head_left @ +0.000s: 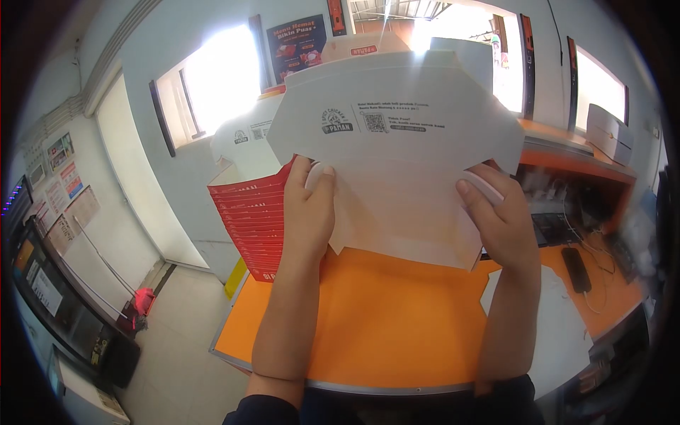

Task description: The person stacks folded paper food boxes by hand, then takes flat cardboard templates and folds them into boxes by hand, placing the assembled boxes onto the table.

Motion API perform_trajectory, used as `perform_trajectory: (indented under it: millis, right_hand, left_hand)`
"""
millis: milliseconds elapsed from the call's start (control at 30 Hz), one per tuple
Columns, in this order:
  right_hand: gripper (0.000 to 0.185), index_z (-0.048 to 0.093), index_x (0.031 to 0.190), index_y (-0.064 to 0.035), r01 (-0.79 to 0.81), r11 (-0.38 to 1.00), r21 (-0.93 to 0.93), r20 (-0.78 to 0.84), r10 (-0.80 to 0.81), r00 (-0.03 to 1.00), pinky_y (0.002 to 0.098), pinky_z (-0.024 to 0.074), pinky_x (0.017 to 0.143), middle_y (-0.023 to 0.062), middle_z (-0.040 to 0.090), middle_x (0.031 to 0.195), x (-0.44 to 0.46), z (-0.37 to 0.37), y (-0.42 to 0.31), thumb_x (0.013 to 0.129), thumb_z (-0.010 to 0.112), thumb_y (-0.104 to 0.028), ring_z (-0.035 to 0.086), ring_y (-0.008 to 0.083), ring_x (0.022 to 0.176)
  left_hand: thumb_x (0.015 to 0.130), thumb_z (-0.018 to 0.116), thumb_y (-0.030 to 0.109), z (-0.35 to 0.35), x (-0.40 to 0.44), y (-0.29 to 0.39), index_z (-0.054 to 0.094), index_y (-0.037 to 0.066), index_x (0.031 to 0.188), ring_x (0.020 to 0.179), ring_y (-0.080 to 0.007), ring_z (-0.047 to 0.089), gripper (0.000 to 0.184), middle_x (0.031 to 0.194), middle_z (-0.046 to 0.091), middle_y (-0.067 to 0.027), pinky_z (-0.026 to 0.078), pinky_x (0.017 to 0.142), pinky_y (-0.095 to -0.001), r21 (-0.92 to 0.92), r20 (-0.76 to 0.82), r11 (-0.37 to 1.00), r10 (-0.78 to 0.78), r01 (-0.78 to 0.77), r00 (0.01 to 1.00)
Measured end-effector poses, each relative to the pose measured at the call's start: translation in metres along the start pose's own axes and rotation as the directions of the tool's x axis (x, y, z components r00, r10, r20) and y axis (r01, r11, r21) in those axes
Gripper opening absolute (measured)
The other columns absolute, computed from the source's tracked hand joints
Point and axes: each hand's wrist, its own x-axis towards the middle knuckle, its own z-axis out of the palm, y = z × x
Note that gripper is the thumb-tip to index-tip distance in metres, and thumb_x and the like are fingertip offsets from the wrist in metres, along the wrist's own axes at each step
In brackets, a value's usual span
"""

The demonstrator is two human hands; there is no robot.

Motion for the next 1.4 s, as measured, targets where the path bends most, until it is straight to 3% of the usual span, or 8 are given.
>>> perform_trajectory:
  millis: [300,400,600,767,900,1133,1333,1400]
  right_hand:
    - [0.025,0.068,0.105,0.0055,0.027,0.991,-0.13,-0.003,-0.028,1.0,0.0347,0.0487,0.077,0.0171,0.067,0.087,-0.007,-0.02,-0.015,0.102,0.062,-0.019,0.063,0.0275,0.081]
    - [0.023,0.07,0.112,0.0037,0.13,0.953,-0.273,-0.074,-0.155,0.985,0.0379,0.0517,0.075,0.0204,0.069,0.09,-0.027,-0.007,-0.018,0.1,0.064,-0.015,0.067,0.0343,0.082]
    - [0.028,0.07,0.122,0.0007,0.235,0.943,-0.233,0.021,-0.237,0.971,0.0437,0.0572,0.077,0.0224,0.073,0.103,-0.023,0.017,-0.044,0.097,0.063,-0.009,0.071,0.0421,0.089]
    - [0.03,0.07,0.122,0.0003,0.251,0.955,-0.161,0.093,-0.238,0.967,0.0434,0.0586,0.081,0.0223,0.074,0.108,-0.017,0.015,-0.039,0.095,0.062,-0.007,0.072,0.0412,0.094]
    - [0.03,0.07,0.121,0.0004,0.268,0.952,-0.145,0.137,-0.249,0.959,0.0439,0.0586,0.081,0.0224,0.074,0.108,-0.016,0.013,-0.034,0.093,0.062,-0.005,0.072,0.0405,0.094]
    - [0.019,0.069,0.11,0.0047,0.098,0.974,-0.206,-0.047,-0.11,0.993,0.0414,0.0526,0.07,0.0238,0.071,0.092,-0.022,-0.008,-0.041,0.099,0.059,-0.008,0.069,0.0388,0.079]
    - [0.019,0.067,0.104,0.0057,0.068,0.993,-0.101,-0.25,-0.092,0.964,0.038,0.0505,0.07,0.0227,0.067,0.083,-0.012,0.006,-0.032,0.101,0.059,-0.011,0.064,0.0354,0.07]
    - [0.019,0.067,0.104,0.0059,0.064,0.99,-0.124,-0.292,-0.099,0.951,0.0377,0.051,0.072,0.0228,0.067,0.083,-0.013,0.014,-0.033,0.101,0.059,-0.012,0.065,0.0341,0.071]
  left_hand:
    - [0.101,0.049,0.009,0.0,-0.006,0.002,0.037,-0.001,0.152,0.132,-0.0261,0.051,0.053,0.143,0.054,-0.0181,0.038,0.114,-0.0389,0.32,0.212,0.891,0.265,-0.323,0.941]
    - [0.098,0.043,0.004,0.0,-0.006,0.01,0.037,-0.005,0.147,0.129,-0.0349,0.054,0.051,0.139,0.053,-0.0229,0.041,0.111,-0.0404,0.302,0.145,0.938,0.133,-0.172,0.981]
    - [0.101,0.039,0.009,0.008,-0.004,0.004,0.036,0.001,0.155,0.137,-0.0283,0.051,0.055,0.146,0.053,-0.0194,0.042,0.114,-0.0402,-0.144,0.023,0.987,-0.065,0.068,0.998]
    - [0.103,0.041,0.01,0.013,0.002,-0.018,0.037,0.002,0.156,0.136,-0.0273,0.053,0.054,0.151,0.051,-0.0207,0.047,0.11,-0.0412,-0.076,-0.081,0.975,0.205,-0.211,0.975]
    - [0.107,0.039,0.012,0.027,-0.002,-0.006,0.039,-0.002,0.153,0.134,-0.026,0.054,0.048,0.156,0.046,-0.0217,0.051,0.108,-0.041,-0.419,-0.166,0.907,-0.018,-0.053,0.986]
    - [0.108,0.036,0.011,0.01,-0.002,0.01,0.021,-0.013,0.16,0.146,-0.0289,0.046,0.058,0.16,0.043,-0.0205,0.04,0.12,-0.0414,-0.726,0.227,0.688,0.226,0.009,0.947]
    - [0.111,0.031,0.015,0.016,-0.012,0.004,0.012,-0.009,0.163,0.145,-0.0304,0.047,0.061,0.162,0.039,-0.0227,0.038,0.121,-0.0386,0.049,0.182,0.995,0.081,-0.091,0.98]
    - [0.112,0.035,0.017,0.021,-0.012,0.006,0.018,-0.01,0.162,0.143,-0.0309,0.048,0.059,0.159,0.042,-0.0236,0.04,0.12,-0.0392,-0.173,0.155,0.985,0.026,0.001,0.988]
